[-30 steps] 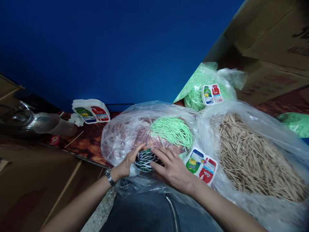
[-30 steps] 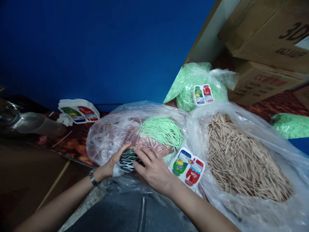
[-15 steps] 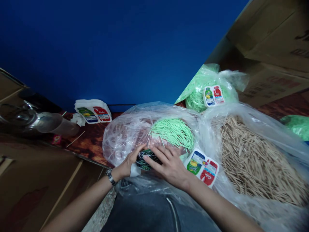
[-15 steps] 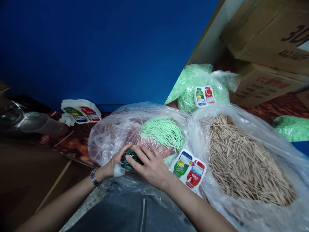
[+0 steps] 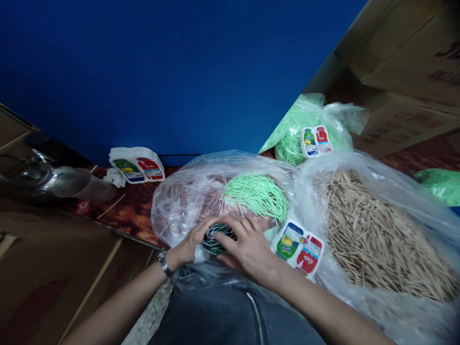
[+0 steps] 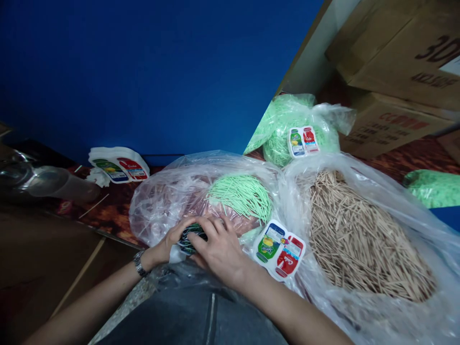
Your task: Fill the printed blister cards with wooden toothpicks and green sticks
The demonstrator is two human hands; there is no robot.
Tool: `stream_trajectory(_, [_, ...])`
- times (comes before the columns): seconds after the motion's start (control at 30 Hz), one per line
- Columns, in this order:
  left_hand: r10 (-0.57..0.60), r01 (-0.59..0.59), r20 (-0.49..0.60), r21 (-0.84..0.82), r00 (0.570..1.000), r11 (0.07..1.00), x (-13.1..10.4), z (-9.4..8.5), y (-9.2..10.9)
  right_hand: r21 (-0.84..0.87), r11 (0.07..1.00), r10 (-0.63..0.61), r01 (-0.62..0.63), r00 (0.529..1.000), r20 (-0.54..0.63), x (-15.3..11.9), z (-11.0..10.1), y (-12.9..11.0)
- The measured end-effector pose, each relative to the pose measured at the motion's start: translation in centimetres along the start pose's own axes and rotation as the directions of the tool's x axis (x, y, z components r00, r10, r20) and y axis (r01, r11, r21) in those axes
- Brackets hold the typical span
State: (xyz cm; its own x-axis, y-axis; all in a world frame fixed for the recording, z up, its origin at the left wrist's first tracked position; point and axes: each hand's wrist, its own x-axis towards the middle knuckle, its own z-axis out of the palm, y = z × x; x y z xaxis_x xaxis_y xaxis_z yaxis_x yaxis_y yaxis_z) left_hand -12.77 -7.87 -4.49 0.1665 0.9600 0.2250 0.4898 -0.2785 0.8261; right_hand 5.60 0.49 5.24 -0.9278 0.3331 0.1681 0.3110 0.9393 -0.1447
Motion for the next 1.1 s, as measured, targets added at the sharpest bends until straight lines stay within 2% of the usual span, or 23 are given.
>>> stream_trajectory(0.2, [-0.015,0.015,0.005,-0.017,1.000,1.000,0.2,-0.1,0.2,-0.058,0.998,-0.001,0.003,0.999,0.033,0.2,0.7,-0.3])
stream_trajectory(0.4, [-0.081,0.081,-0.007,-0.037,0.997,0.996,-0.1,0.0,0.1,0.024,0.994,-0.106,0.108,0.992,-0.071,-0.7,0.8,0.5])
stream_trajectory(0.57, [-0.113,0.112,-0.002,-0.045,0.994,0.993,-0.2,0.1,-0.1,0.027,0.991,-0.130,0.132,0.989,-0.067,-1.1,0.7,0.7])
stream_trajectory(0.77, [-0.088,0.088,-0.014,-0.035,0.996,0.996,-0.1,0.4,0.0,0.148,0.988,-0.047,0.047,0.999,-0.008,-0.8,0.2,0.1])
stream_trajectory(0.97, [-0.034,0.034,-0.015,-0.031,0.999,0.999,-0.3,0.4,-0.4,0.032,0.999,-0.018,0.018,1.000,0.013,0.1,0.9,-1.1])
stream_trajectory(1.1, [-0.023,0.023,-0.010,-0.025,1.000,0.999,-0.2,0.4,-0.6,-0.005,1.000,-0.014,0.014,1.000,-0.011,-0.1,1.3,-0.8])
